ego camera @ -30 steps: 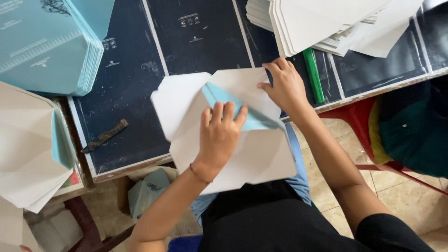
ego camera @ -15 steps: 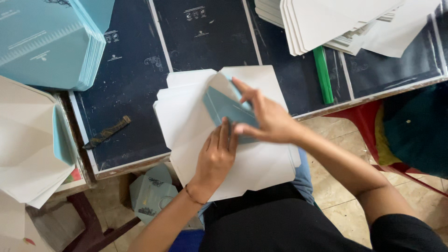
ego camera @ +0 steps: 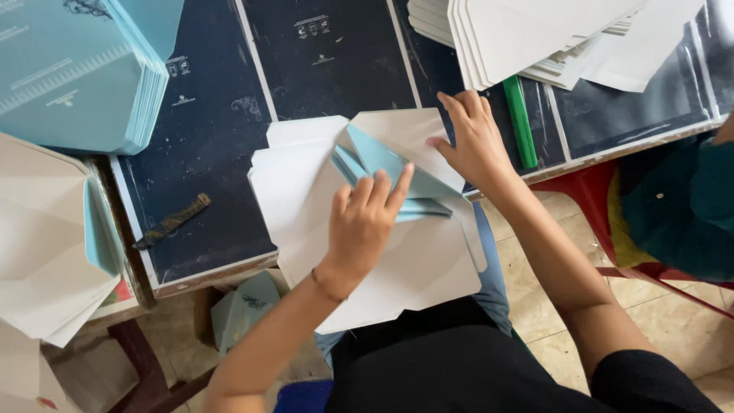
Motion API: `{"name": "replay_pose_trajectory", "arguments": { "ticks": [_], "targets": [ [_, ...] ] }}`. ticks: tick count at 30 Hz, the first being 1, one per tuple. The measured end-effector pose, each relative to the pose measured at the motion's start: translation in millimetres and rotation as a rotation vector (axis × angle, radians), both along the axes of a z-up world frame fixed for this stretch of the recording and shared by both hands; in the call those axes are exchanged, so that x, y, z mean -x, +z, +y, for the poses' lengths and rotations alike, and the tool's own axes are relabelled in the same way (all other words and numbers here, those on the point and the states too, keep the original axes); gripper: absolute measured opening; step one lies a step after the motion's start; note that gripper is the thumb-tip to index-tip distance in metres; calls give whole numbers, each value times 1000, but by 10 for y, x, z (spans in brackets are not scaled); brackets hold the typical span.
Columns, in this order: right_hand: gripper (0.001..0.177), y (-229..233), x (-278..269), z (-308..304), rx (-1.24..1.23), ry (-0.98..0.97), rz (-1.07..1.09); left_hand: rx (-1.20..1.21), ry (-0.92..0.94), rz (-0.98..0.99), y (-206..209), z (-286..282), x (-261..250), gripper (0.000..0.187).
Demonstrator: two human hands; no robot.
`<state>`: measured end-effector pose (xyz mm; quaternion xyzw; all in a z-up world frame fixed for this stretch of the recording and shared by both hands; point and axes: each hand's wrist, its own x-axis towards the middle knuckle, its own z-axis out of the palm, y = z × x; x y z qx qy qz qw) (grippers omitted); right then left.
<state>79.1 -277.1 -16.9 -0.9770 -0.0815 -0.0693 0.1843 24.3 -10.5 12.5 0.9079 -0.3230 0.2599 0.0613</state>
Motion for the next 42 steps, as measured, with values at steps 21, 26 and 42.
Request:
{"name": "replay_pose_trajectory", "arguments": {
  "ticks": [21, 26, 42],
  "targets": [
    [49, 676, 55, 582, -580, 283, 204, -136, -11, -41, 321, 278, 562, 27],
    [75, 751, 355, 805, -598, 495, 321, -127, 10, -70, 251, 293, 582, 25],
    [105, 553, 671, -35, -229, 181, 543, 170, -212, -142, 111, -150, -583, 12]
  ]
}}
